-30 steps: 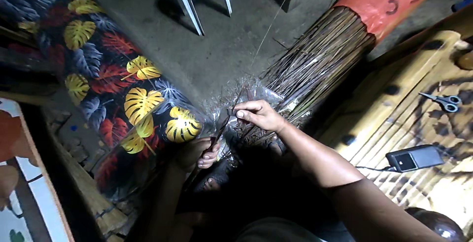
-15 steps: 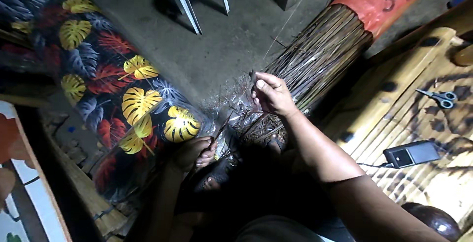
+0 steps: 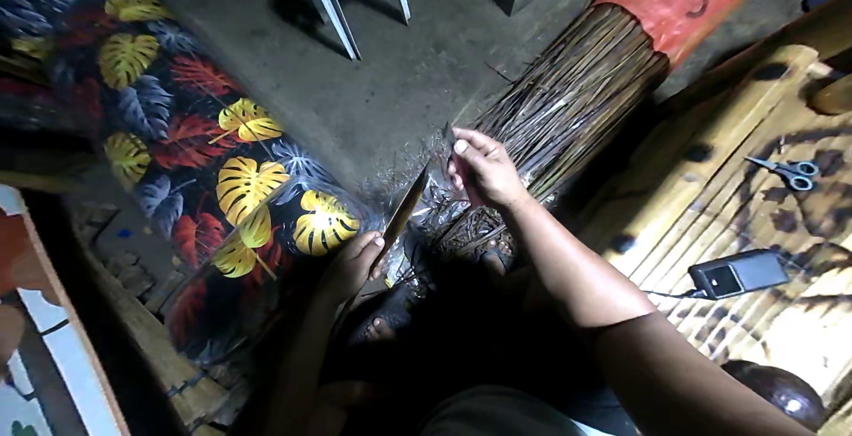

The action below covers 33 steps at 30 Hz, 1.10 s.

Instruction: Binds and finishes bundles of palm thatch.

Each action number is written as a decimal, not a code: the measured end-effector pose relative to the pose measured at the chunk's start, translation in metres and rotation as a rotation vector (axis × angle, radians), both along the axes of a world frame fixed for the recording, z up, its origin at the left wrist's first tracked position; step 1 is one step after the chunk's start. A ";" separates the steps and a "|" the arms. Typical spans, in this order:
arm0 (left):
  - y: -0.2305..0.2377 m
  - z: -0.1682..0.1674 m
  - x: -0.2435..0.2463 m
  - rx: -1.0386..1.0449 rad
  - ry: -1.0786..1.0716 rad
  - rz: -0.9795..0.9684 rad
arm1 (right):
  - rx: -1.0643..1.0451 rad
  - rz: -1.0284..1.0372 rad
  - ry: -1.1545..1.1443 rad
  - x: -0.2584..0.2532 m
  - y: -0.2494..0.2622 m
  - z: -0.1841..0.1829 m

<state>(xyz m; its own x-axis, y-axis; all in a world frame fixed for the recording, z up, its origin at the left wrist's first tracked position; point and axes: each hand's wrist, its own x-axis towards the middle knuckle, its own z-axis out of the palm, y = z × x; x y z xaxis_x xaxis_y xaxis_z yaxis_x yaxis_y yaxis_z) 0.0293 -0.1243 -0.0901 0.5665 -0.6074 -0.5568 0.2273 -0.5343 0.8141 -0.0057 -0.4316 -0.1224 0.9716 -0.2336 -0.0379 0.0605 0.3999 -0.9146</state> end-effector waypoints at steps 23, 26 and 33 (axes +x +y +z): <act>-0.005 0.012 0.002 -0.034 0.071 0.076 | -0.169 0.179 -0.187 -0.014 0.037 0.000; -0.007 0.011 0.002 -0.056 0.057 0.080 | -0.185 0.345 -0.167 -0.022 0.057 0.000; -0.007 0.009 0.003 -0.075 0.077 0.079 | -0.207 0.468 -0.169 -0.021 0.066 -0.010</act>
<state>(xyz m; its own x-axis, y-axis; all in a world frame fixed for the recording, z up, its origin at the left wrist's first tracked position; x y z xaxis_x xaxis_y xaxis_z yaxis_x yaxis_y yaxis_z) 0.0327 -0.1309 -0.0806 0.5717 -0.6038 -0.5555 0.3299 -0.4507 0.8295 -0.0269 -0.3652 -0.1329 0.9624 0.2394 0.1285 0.0721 0.2313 -0.9702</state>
